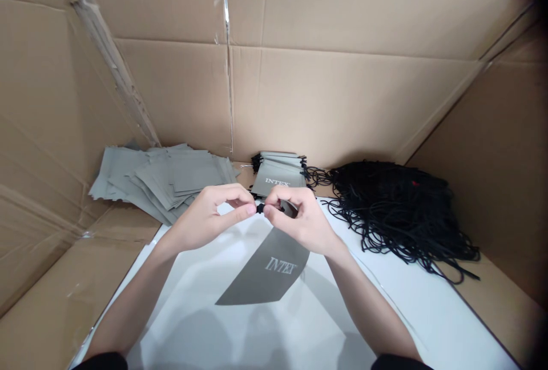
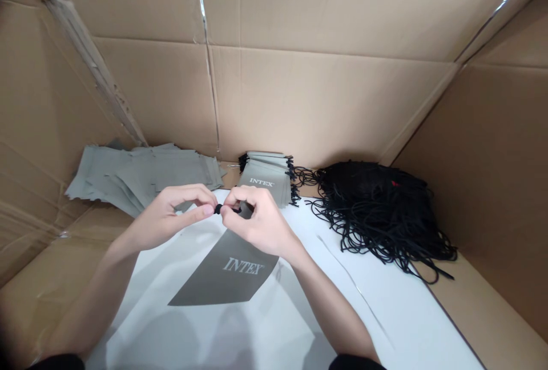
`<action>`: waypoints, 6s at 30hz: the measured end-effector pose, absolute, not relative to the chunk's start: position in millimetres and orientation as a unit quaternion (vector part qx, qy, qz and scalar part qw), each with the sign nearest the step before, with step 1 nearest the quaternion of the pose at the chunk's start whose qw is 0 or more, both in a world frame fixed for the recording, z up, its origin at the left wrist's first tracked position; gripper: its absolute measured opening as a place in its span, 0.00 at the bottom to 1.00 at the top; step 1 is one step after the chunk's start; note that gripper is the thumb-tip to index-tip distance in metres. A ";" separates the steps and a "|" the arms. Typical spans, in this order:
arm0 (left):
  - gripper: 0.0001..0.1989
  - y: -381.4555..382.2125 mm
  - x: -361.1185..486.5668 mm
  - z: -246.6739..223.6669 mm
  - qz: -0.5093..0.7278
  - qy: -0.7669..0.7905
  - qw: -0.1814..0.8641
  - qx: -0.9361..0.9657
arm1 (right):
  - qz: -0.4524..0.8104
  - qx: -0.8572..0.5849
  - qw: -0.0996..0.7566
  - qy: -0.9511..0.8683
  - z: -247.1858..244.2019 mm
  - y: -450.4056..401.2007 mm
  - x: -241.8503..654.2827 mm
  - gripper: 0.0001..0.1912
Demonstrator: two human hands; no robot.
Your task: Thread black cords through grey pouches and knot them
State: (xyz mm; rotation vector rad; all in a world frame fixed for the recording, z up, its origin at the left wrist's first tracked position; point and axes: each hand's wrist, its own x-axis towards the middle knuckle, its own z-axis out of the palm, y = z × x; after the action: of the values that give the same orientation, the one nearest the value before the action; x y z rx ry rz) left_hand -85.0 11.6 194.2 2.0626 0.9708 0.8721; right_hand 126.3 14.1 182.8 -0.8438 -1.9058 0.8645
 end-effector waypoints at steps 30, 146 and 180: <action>0.20 11.0 -81.3 194.8 0.347 0.275 0.437 0.783 | 0.498 -0.221 0.457 -0.703 173.1 17.1 126.4 0.13; 0.13 8.0 -89.4 196.0 0.317 0.315 0.387 0.807 | 0.186 -0.296 0.408 -0.843 176.9 -14.0 127.0 0.11; 0.06 16.8 -83.1 182.3 0.419 0.149 0.237 0.864 | 0.511 -0.316 0.385 -0.701 176.6 -6.2 129.0 0.17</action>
State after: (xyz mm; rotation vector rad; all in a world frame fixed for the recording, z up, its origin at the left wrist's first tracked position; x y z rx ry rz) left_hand -83.1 16.8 182.3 2.3679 0.4096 1.1483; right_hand 129.0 -6.2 176.6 -0.8043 -1.7851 1.3015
